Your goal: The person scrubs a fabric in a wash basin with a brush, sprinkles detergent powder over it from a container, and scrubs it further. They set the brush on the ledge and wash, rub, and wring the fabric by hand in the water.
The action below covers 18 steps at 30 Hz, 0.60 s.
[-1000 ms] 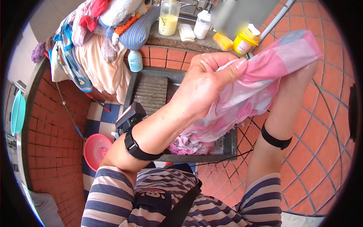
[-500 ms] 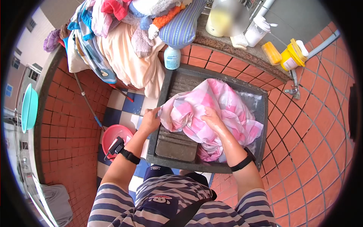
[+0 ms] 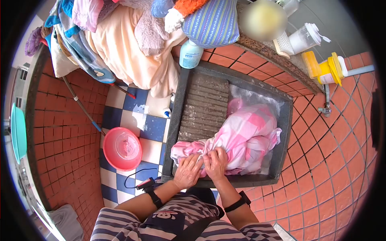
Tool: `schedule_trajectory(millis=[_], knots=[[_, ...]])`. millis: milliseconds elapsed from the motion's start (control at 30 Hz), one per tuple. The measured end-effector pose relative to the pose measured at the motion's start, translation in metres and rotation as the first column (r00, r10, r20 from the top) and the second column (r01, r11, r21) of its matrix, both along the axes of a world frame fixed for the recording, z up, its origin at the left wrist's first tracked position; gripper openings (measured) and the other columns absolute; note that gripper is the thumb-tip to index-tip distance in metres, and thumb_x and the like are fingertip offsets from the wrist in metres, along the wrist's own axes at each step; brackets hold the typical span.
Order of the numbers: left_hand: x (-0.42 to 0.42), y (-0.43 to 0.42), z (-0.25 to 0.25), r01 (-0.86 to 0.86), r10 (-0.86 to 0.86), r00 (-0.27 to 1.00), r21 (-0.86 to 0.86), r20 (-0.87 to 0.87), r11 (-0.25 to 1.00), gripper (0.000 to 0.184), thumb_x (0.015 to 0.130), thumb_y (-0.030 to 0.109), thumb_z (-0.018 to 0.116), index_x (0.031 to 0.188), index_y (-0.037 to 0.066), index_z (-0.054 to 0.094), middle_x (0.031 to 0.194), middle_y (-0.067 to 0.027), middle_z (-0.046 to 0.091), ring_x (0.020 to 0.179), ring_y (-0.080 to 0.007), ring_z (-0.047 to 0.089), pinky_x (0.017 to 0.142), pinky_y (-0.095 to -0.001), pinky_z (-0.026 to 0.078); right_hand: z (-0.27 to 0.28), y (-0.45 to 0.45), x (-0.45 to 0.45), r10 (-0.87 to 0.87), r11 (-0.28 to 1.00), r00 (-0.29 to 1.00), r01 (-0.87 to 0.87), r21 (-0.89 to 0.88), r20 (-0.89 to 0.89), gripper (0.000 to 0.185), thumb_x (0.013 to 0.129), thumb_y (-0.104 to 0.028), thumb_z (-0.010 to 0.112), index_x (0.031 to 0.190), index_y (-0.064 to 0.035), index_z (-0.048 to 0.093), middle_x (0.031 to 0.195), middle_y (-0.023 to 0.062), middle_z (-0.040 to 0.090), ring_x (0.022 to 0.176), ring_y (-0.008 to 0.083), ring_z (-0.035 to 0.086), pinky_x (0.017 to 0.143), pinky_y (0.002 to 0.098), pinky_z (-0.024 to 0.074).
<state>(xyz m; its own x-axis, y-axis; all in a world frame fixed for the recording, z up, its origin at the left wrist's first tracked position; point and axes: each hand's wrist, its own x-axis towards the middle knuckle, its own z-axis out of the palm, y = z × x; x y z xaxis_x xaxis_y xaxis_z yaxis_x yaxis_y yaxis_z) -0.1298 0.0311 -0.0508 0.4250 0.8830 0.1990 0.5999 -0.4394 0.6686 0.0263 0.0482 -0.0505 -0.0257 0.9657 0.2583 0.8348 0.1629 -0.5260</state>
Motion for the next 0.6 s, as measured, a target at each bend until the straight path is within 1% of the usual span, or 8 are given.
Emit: schedule_trajectory(millis=[100,167,233,300,367,467,567,600], knots=[[0.025,0.037,-0.026,-0.120,0.123,0.991,0.060,-0.046,0.991,0.049,0.071,0.023,0.056,0.115,0.002,0.051,0.114,-0.0197,0.049,0.105,-0.0343,0.048,0.087,-0.0468,0.033,-0.032,0.040,0.000,-0.045,0.996,0.991,0.036,0.080,0.123,0.022,0.082,-0.024,0.061,0.067,-0.0077,0.059,0.073,0.0085,0.052,0.064,0.0280,0.056,0.057,0.0406,0.0447],[0.049,0.145,-0.041,-0.125,0.130,0.987,0.065,-0.094,0.990,0.043,0.068,0.023,0.055,0.107,0.006,0.053,0.104,-0.0202,0.050,0.093,-0.0365,0.047,0.084,-0.0478,0.034,-0.060,0.133,0.012,-0.250,0.968,0.950,0.251,0.018,0.186,0.036,0.091,-0.033,0.052,0.070,-0.0060,0.064,0.069,0.0122,0.060,0.058,0.0331,0.059,0.051,0.0432,0.0472],[0.066,0.221,-0.051,-0.227,0.235,0.967,0.094,-0.094,0.969,0.041,0.073,0.023,0.054,0.110,0.008,0.057,0.120,-0.0266,0.047,0.110,-0.0419,0.044,0.093,-0.0508,0.033,-0.084,0.199,0.030,-0.387,0.921,0.882,0.358,0.151,0.267,0.046,0.091,-0.039,0.049,0.063,-0.0048,0.063,0.064,0.0134,0.062,0.051,0.0346,0.059,0.047,0.0451,0.0464],[0.072,0.231,-0.051,-0.410,0.466,0.867,0.280,-0.177,0.868,0.041,0.080,0.026,0.052,0.117,0.008,0.057,0.131,-0.0286,0.041,0.122,-0.0450,0.037,0.101,-0.0524,0.029,-0.062,0.198,0.024,-0.376,0.922,0.881,0.388,0.017,0.286,0.040,0.090,-0.035,0.053,0.066,-0.0042,0.063,0.068,0.0133,0.062,0.060,0.0335,0.059,0.055,0.0435,0.0474],[0.058,0.173,-0.031,-0.444,0.469,0.860,0.158,-0.201,0.882,0.034,0.086,0.031,0.053,0.110,0.009,0.063,0.136,-0.0258,0.039,0.129,-0.0451,0.030,0.103,-0.0540,0.026,-0.036,0.152,0.020,-0.102,0.982,0.988,0.081,0.170,0.115,0.031,0.086,-0.029,0.059,0.069,-0.0034,0.064,0.075,0.0125,0.059,0.072,0.0317,0.056,0.066,0.0416,0.0460],[0.034,0.036,-0.018,-0.457,0.458,0.889,-0.119,-0.023,0.882,0.020,0.081,0.025,0.060,0.093,0.009,0.067,0.125,-0.0184,0.049,0.123,-0.0374,0.038,0.101,-0.0500,0.026,-0.015,0.027,0.022,0.056,0.998,0.998,-0.056,-0.003,0.021,0.024,0.081,-0.023,0.062,0.068,-0.0030,0.061,0.079,0.0107,0.054,0.076,0.0285,0.052,0.071,0.0394,0.0422],[0.056,0.017,-0.033,-0.483,0.482,0.876,-0.044,-0.027,0.875,0.018,0.084,0.025,0.058,0.087,0.008,0.061,0.101,-0.0151,0.055,0.093,-0.0321,0.048,0.085,-0.0479,0.033,-0.022,0.016,0.025,0.096,0.995,0.993,-0.094,-0.032,0.067,0.022,0.081,-0.020,0.061,0.068,-0.0030,0.061,0.078,0.0109,0.056,0.071,0.0288,0.053,0.064,0.0375,0.0444],[0.066,0.060,-0.041,-0.486,0.494,0.864,0.100,-0.092,0.868,0.018,0.083,0.026,0.058,0.082,0.008,0.058,0.093,-0.0139,0.055,0.085,-0.0314,0.049,0.077,-0.0466,0.034,-0.028,0.060,0.024,0.090,0.994,0.995,-0.092,0.065,0.041,0.021,0.082,-0.020,0.060,0.069,-0.0031,0.061,0.077,0.0112,0.056,0.069,0.0292,0.054,0.060,0.0386,0.0461]])
